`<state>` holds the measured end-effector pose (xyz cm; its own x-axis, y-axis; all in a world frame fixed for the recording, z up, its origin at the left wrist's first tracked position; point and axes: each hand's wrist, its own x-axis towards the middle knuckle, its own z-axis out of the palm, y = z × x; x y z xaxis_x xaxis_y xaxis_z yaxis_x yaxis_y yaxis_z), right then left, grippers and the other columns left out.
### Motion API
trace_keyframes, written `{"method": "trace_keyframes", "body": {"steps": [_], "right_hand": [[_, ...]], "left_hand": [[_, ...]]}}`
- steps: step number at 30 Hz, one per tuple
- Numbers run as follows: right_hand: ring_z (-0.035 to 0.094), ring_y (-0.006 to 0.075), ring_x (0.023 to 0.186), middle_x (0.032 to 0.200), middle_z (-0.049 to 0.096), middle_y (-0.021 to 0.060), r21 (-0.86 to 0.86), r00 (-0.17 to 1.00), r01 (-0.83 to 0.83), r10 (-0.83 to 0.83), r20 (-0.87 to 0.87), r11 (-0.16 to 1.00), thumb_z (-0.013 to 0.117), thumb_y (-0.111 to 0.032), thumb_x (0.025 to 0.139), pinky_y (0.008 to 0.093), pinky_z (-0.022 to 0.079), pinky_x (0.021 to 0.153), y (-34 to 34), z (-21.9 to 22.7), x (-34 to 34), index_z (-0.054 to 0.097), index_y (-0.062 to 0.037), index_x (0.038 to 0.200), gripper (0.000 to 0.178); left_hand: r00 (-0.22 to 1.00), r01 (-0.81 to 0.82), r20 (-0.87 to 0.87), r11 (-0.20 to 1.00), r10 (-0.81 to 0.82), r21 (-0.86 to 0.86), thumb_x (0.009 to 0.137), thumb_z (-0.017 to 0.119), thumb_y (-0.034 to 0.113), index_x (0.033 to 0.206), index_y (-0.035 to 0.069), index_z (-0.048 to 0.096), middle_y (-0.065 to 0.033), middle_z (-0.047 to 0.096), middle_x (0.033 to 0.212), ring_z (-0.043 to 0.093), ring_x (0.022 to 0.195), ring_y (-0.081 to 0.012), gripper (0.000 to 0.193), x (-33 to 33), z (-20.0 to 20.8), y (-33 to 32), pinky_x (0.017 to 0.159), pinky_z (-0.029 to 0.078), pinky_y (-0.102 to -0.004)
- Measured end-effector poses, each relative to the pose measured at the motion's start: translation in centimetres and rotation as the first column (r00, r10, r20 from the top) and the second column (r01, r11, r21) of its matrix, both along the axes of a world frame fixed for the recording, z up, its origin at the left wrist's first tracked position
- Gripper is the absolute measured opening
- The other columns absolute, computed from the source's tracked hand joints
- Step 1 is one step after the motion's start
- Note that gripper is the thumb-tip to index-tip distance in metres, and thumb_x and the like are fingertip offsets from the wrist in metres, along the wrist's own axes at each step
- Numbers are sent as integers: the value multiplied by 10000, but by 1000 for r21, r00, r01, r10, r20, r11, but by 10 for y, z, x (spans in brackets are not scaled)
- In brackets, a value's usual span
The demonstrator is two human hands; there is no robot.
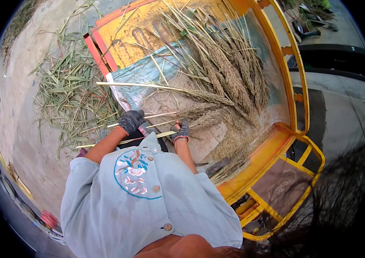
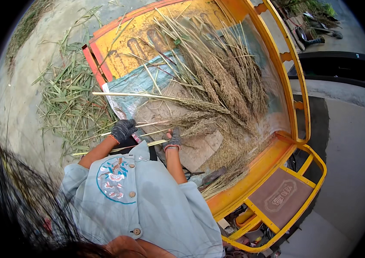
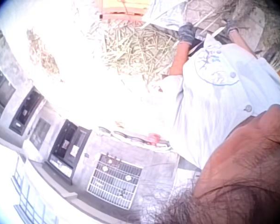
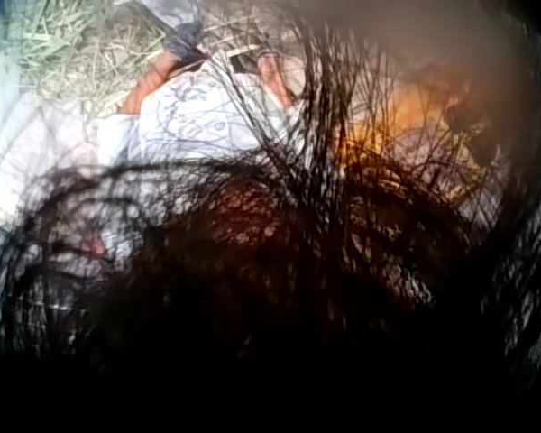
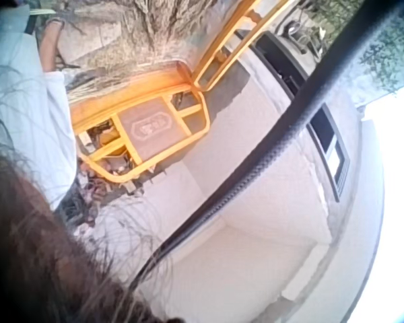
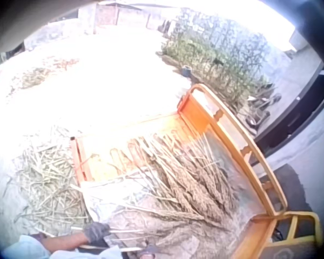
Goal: The person repeatedly strikes bundles of grain stalks against a wooden board placed on the bed of a yellow three-wheeled vehicle to separate the grain. The person gathers the stalks, lifts them, and slams them down on the board, then rearranges the bundles and continues the process.
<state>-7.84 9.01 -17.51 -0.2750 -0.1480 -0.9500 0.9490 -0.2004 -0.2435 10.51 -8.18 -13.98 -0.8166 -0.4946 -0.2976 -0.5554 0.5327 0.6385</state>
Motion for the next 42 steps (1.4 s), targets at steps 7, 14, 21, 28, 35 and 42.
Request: {"method": "trace_keyframes", "body": {"steps": [7, 14, 21, 28, 35, 42], "right_hand": [[361, 99, 399, 614, 514, 9, -189, 996, 84, -77, 47, 978, 505, -238, 859, 238, 304, 337, -16, -2, 0, 511, -105, 791, 150], [398, 114, 445, 777, 539, 19, -218, 972, 201, -222, -78, 955, 504, -223, 853, 243, 329, 352, 16, -26, -13, 462, -123, 859, 109], [386, 129, 467, 501, 390, -9, -93, 992, 89, -97, -86, 992, 516, -281, 826, 294, 340, 429, 64, -43, -36, 481, -128, 734, 181], [351, 128, 414, 540, 438, 0, 383, 995, 25, 12, -94, 923, 540, -263, 804, 264, 283, 371, 21, -9, -24, 488, -134, 740, 153], [401, 99, 413, 570, 458, 12, -2, 982, 188, -188, 2, 982, 552, -151, 812, 217, 360, 339, 47, -23, -30, 445, -100, 702, 162], [318, 119, 388, 483, 380, 3, -102, 972, 212, -220, -78, 972, 587, -259, 809, 255, 302, 367, 43, -39, -23, 436, -125, 671, 245]], "left_hand": [[988, 148, 47, 988, -150, 45, 731, 590, 322, 938, 38, 605, -178, 601, 834, 572, 775, -339, 352, -9, 34, 8, 707, 443, -424], [987, 61, 139, 987, -82, 152, 797, 509, 411, 993, 63, 611, -162, 597, 972, 562, 875, -326, 413, 51, 0, -31, 790, 432, -399], [925, -83, 337, 961, 173, -264, 789, 526, 337, 882, 63, 622, -160, 609, 861, 570, 789, -335, 306, 85, 7, -106, 719, 442, -424], [938, 322, 177, 937, -297, -138, 740, 579, 320, 842, 96, 579, -126, 561, 849, 548, 811, -311, 246, -74, -13, -15, 688, 437, -423], [883, 438, 286, 873, -373, -213, 785, 440, 131, 897, 92, 587, -135, 572, 918, 569, 868, -295, 189, -114, -44, 28, 714, 454, -411], [877, 452, 186, 892, -443, -7, 783, 499, 231, 926, 86, 575, -156, 549, 908, 587, 767, -328, 218, -105, 27, 30, 627, 463, -440]]}}
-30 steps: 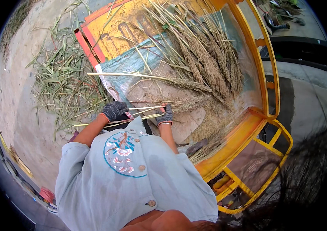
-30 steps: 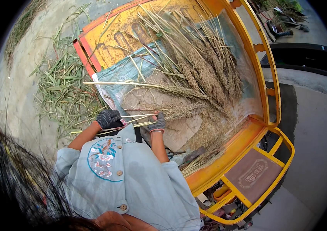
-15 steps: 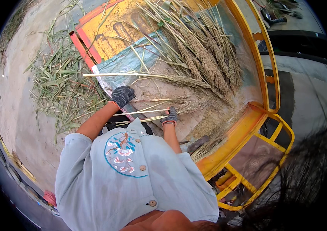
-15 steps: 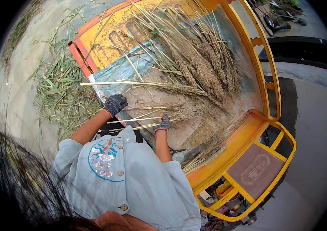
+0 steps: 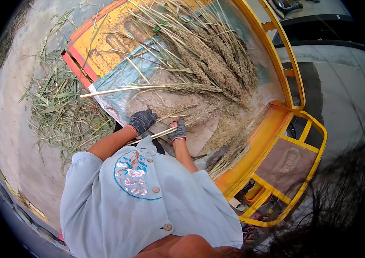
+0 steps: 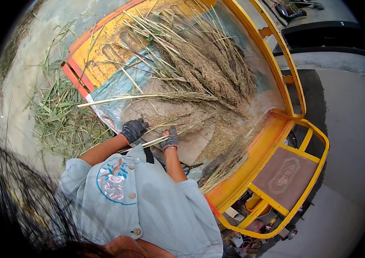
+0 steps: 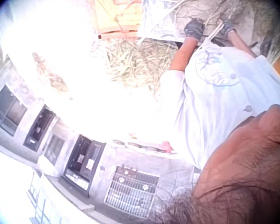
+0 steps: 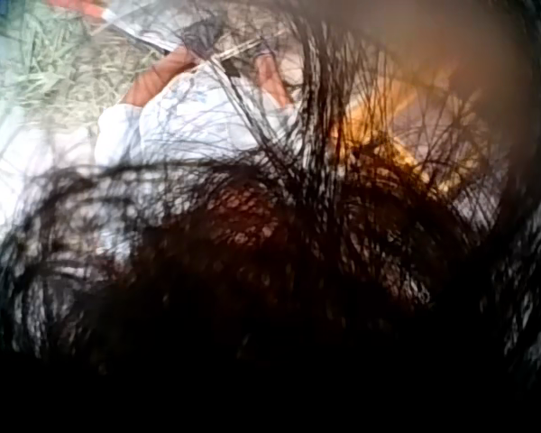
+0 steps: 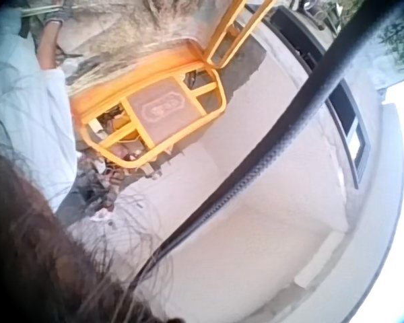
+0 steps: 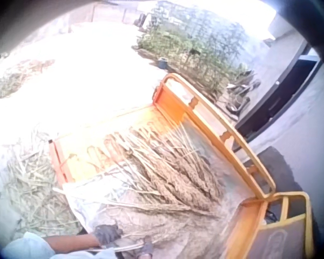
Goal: The person repeatedly strikes bundles of grain stalks against a wooden board placed on the bed of a yellow three-wheeled vehicle to separate the grain. The person gathers the stalks, lifts them, and slams them down on the board, then rearranges the bundles and continues the process.
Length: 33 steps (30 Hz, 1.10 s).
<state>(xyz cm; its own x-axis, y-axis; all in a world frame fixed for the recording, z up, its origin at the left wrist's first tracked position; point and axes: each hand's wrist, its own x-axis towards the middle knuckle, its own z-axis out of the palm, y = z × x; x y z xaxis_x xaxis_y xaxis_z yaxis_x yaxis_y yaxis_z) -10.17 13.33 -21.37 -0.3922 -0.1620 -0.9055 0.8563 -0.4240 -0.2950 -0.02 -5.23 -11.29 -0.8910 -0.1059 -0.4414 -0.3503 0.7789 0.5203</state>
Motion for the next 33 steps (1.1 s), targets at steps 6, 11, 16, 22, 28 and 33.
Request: {"method": "trace_keyframes", "body": {"steps": [6, 11, 16, 22, 28, 33], "right_hand": [[331, 126, 406, 489, 353, -9, 82, 995, -83, 78, 57, 993, 584, -253, 783, 273, 281, 359, -2, -2, 1, 483, -106, 752, 182], [339, 138, 388, 500, 372, 1, 216, 995, -94, 99, -13, 972, 524, -183, 795, 265, 262, 331, -15, 20, -2, 454, -89, 765, 120], [354, 134, 403, 529, 397, 13, 313, 998, 61, -49, -46, 948, 532, -205, 808, 269, 314, 340, 25, 9, -37, 450, -88, 775, 147], [468, 163, 503, 601, 472, 41, 334, 984, 176, -171, -46, 926, 500, -223, 844, 287, 450, 447, 23, -12, -24, 444, -86, 723, 190], [448, 149, 473, 536, 433, 23, 350, 994, 98, -75, -81, 931, 465, -244, 842, 271, 425, 441, -2, -9, -20, 415, -107, 664, 230], [360, 161, 404, 487, 376, 35, 363, 997, 77, -61, -57, 929, 470, -288, 829, 282, 315, 371, 15, -21, -23, 399, -103, 604, 300]], "left_hand": [[996, -77, -46, 992, 81, 100, 792, 510, 279, 890, 80, 576, -160, 592, 752, 582, 727, -325, 232, 15, -5, 17, 625, 451, -442], [999, -33, 4, 992, 33, 124, 814, 486, 288, 873, 60, 565, -173, 597, 761, 581, 730, -337, 249, 2, -7, 18, 640, 449, -445], [998, -13, 56, 999, 10, 47, 827, 466, 286, 877, 76, 538, -177, 593, 767, 575, 727, -350, 227, 74, -19, -39, 634, 440, -458], [762, -103, 519, 863, 388, -494, 763, 524, 318, 972, 77, 603, -147, 609, 959, 576, 905, -307, 329, 185, 3, -127, 779, 448, -422], [930, -308, 260, 938, 261, 157, 778, 505, 393, 876, 84, 642, -172, 607, 889, 561, 861, -334, 352, 115, -81, -58, 762, 438, -413], [896, 100, 393, 958, -204, 269, 765, 481, 471, 1000, 68, 616, -168, 588, 1022, 542, 975, -326, 486, 46, -128, 14, 857, 407, -391]]}}
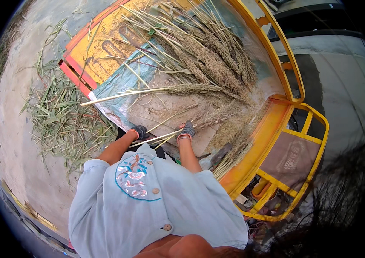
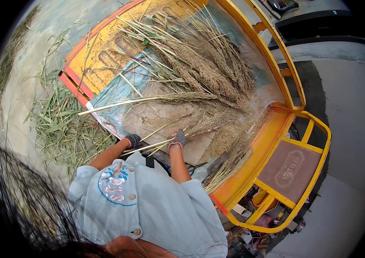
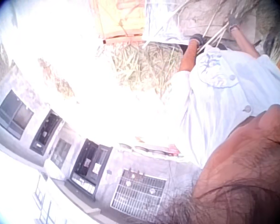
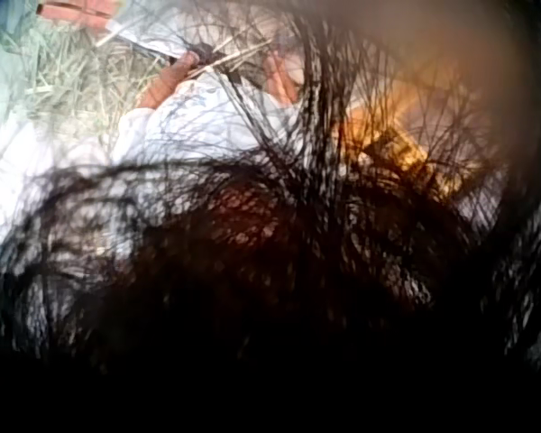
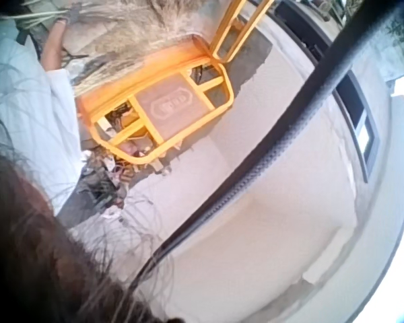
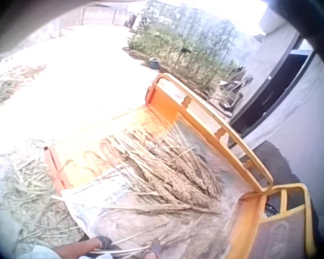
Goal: The person repeatedly strikes bundles of grain stalks against a wooden board placed on the bed of a yellow three-wheeled vehicle to separate the grain. The person gathers the stalks, lifts them, and slams them down on the board, then rearranges the bundles and continues the process.
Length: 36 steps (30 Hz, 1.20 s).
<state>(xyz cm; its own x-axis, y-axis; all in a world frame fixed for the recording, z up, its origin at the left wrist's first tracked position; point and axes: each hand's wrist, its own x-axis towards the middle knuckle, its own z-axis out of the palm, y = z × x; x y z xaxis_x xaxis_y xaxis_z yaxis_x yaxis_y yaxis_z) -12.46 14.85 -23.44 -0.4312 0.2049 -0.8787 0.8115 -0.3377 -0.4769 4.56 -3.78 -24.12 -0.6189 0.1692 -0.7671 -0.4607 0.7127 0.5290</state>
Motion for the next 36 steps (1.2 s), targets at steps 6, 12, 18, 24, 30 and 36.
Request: {"method": "trace_keyframes", "body": {"steps": [6, 12, 18, 24, 30, 36], "right_hand": [[247, 141, 329, 444, 260, -1, -72, 999, 45, -42, 33, 996, 547, -348, 814, 277, 221, 289, -1, -8, 11, 324, -143, 571, 389], [298, 140, 353, 477, 332, 18, -31, 995, 7, -3, 100, 999, 576, -307, 796, 264, 272, 318, -34, 10, 2, 347, -135, 580, 359], [322, 142, 365, 495, 408, 38, 1, 981, 171, -170, 96, 985, 532, -265, 824, 265, 298, 324, -62, 31, -8, 386, -99, 630, 294], [251, 128, 359, 446, 315, -3, -144, 999, 27, -24, 28, 989, 519, -297, 841, 273, 220, 325, -41, 9, -3, 360, -144, 610, 319], [231, 136, 343, 430, 294, -14, -204, 1000, 8, -5, 15, 979, 560, -323, 815, 277, 192, 323, -63, 40, -13, 373, -157, 612, 322], [300, 107, 389, 488, 332, -25, -188, 988, -107, 126, 90, 976, 603, -329, 784, 263, 226, 340, -97, 56, -8, 497, -144, 831, 219]], "left_hand": [[939, -268, -224, 963, 263, 9, 799, 471, 360, 954, 49, 604, -186, 595, 943, 552, 911, -338, 372, -18, 28, -2, 796, 423, -430], [954, -26, -300, 996, -1, -86, 807, 468, 359, 898, 71, 588, -144, 611, 843, 582, 806, -315, 325, -38, 101, 3, 714, 449, -435], [798, -455, -532, 862, 283, -224, 732, 586, 313, 927, 101, 611, -147, 573, 947, 534, 908, -307, 289, -59, 112, -52, 793, 412, -416], [873, -419, -469, 698, 134, -581, 759, 515, 195, 917, 103, 591, -113, 569, 910, 550, 888, -287, 198, -74, 60, -124, 756, 423, -428], [928, -243, -373, 784, 17, -571, 776, 474, 143, 895, 92, 582, -118, 557, 885, 587, 792, -266, 168, -68, 86, -124, 652, 473, -405], [787, -345, -617, 850, 31, -398, 756, 481, 137, 908, 88, 560, -127, 557, 901, 586, 808, -273, 179, -28, 115, -67, 633, 473, -391]]}}
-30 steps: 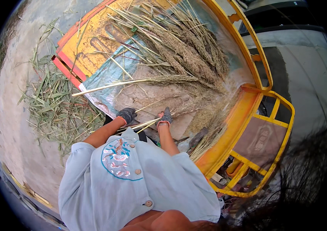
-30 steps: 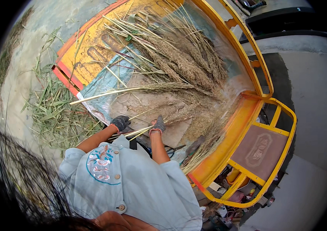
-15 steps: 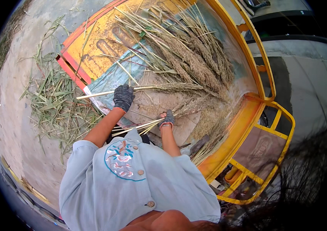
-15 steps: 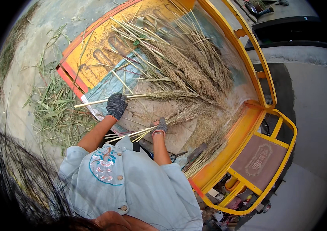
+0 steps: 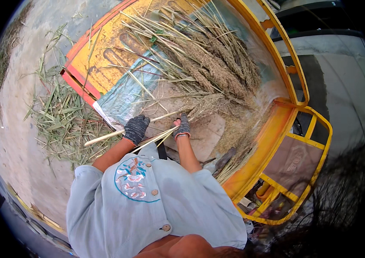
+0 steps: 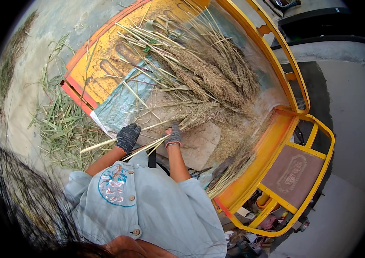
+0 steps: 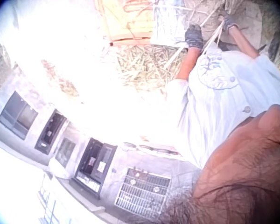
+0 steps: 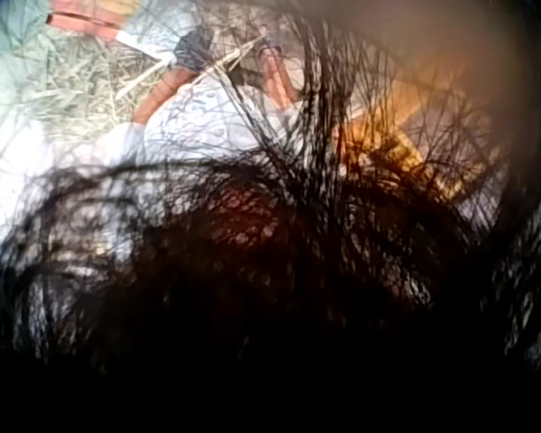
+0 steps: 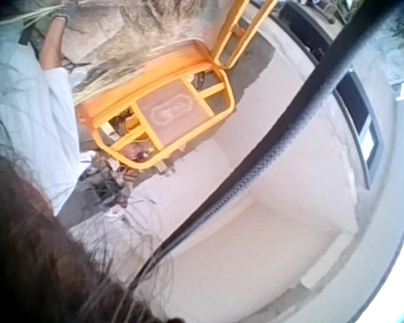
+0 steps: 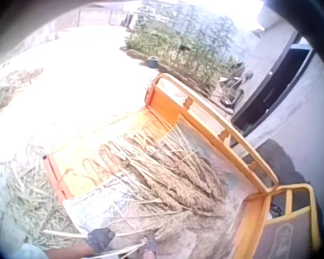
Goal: The person repeatedly strikes bundles of grain stalks against a wooden board placed on the bed of a yellow three-wheeled vehicle to separate the grain. The person gathers the stalks, lifts them, and slams them down on the board, then rearranges the bundles and continues the process.
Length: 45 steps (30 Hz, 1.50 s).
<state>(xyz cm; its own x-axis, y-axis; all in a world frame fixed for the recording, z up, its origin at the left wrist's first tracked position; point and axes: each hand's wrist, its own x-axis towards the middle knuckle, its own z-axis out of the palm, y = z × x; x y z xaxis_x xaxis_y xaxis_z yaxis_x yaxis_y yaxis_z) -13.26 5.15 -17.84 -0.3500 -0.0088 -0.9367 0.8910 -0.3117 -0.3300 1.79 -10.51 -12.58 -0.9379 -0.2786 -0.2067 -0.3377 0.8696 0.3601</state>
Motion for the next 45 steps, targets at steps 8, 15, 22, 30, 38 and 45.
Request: {"method": "trace_keyframes", "body": {"steps": [8, 15, 22, 30, 38, 45], "right_hand": [[393, 147, 449, 597, 453, -14, 84, 990, -119, 111, 88, 989, 619, -309, 765, 297, 329, 407, 2, -18, 11, 511, -143, 718, 204], [451, 170, 518, 653, 508, 51, -169, 998, -57, 62, 24, 984, 586, -210, 785, 291, 378, 438, 18, -31, 12, 506, -86, 770, 148], [391, 136, 461, 558, 415, 19, -384, 996, 21, -54, -75, 923, 561, -219, 801, 273, 378, 412, 23, -34, 20, 504, -82, 789, 148], [370, 107, 424, 542, 402, -21, -40, 987, 90, -94, -126, 995, 578, -242, 770, 245, 355, 406, 40, -71, 14, 492, -105, 760, 162], [420, 177, 447, 547, 439, 44, 60, 987, 84, -75, -141, 995, 578, -217, 739, 337, 454, 482, 64, -69, -3, 433, -73, 674, 214], [462, 180, 496, 583, 478, 55, 23, 964, 261, -259, -64, 965, 550, -183, 754, 301, 443, 470, 41, -53, 18, 439, -78, 639, 191]], "left_hand": [[988, 48, -154, 986, -23, 159, 711, 541, 138, 905, 65, 580, -158, 553, 885, 556, 806, -317, 211, 11, 13, 15, 681, 452, -411], [930, -231, -174, 882, 325, 411, 719, 600, 156, 881, 50, 593, -161, 588, 901, 561, 821, -316, 194, 22, -2, 35, 724, 453, -388], [929, -217, -131, 796, 346, 565, 725, 594, 205, 901, 55, 618, -157, 601, 845, 565, 808, -320, 233, 6, -18, 42, 735, 443, -392], [987, -142, 49, 685, 153, 714, 738, 620, 204, 883, 27, 605, -160, 613, 814, 587, 763, -293, 230, 4, -14, 22, 693, 458, -363], [851, -482, 383, 824, 358, 300, 720, 606, 138, 823, 62, 615, -102, 611, 754, 575, 707, -213, 129, 164, -52, -122, 670, 458, -346], [834, -369, 358, 907, 420, -206, 704, 617, 269, 981, 126, 592, -141, 567, 997, 537, 928, -302, 313, 81, 1, -135, 775, 432, -416]]}}
